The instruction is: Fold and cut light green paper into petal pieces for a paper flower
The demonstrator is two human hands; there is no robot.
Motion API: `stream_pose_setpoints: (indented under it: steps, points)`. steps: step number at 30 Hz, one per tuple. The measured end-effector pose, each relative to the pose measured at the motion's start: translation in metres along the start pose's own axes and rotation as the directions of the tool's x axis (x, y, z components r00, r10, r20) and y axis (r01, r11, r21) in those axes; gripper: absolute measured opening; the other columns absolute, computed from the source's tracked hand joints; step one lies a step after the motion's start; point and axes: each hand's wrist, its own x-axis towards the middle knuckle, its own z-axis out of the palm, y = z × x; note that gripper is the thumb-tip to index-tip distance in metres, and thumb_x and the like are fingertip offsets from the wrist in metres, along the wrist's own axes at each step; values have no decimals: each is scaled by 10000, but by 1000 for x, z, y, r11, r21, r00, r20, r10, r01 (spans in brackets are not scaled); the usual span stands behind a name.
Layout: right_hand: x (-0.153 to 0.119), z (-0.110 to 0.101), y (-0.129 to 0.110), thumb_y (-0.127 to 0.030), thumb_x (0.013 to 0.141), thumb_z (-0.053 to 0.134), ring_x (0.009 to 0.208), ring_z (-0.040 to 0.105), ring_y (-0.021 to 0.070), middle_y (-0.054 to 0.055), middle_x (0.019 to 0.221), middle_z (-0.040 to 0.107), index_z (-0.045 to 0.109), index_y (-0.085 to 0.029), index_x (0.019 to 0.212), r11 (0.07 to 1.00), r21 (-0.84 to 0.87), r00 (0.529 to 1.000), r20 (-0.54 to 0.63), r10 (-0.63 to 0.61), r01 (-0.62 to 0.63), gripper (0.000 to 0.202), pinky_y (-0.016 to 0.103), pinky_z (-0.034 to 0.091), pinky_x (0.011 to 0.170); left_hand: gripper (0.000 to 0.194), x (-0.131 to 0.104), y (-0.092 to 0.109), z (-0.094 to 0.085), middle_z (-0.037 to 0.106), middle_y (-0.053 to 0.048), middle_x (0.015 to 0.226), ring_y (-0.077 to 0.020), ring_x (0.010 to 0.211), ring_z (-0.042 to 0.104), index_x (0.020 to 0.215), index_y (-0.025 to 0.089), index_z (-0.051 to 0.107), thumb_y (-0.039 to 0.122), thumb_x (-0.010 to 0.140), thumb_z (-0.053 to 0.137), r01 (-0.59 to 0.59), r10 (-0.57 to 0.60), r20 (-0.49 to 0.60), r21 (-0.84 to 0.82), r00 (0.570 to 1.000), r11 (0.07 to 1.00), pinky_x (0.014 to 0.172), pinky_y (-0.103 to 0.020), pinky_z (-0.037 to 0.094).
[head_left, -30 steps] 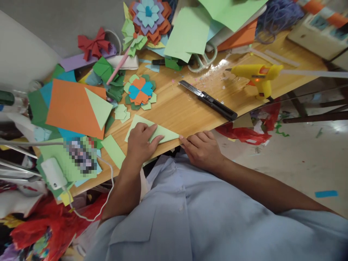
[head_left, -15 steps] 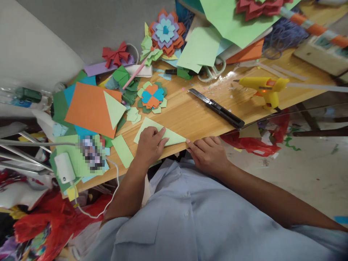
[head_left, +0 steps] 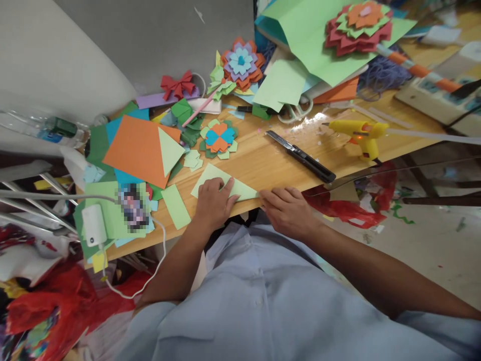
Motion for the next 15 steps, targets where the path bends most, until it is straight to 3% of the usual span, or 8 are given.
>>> stream_pose_setpoints:
  steps: [4,15]
  points:
    - [0,3,11,-157,1005,617,1123,599,256,96,1334,743,783,-196,1086,992,58,992,47,-117,114,188,447,424,983,587,-3,0,2,599,-185,1249,-349,1142,495,1524,168,580,524,1079,442,8,-8,-4,-2,1000,1000,963,-485,378]
    - [8,-3,16,-126,981,608,1039,580,264,159,1282,753,805,-119,1047,976,15,972,83,-219,218,209,435,458,964,537,-4,-1,7,625,-177,1238,-338,1148,512,1483,150,614,471,1083,455,16,-17,-51,-27,999,1000,983,-480,385]
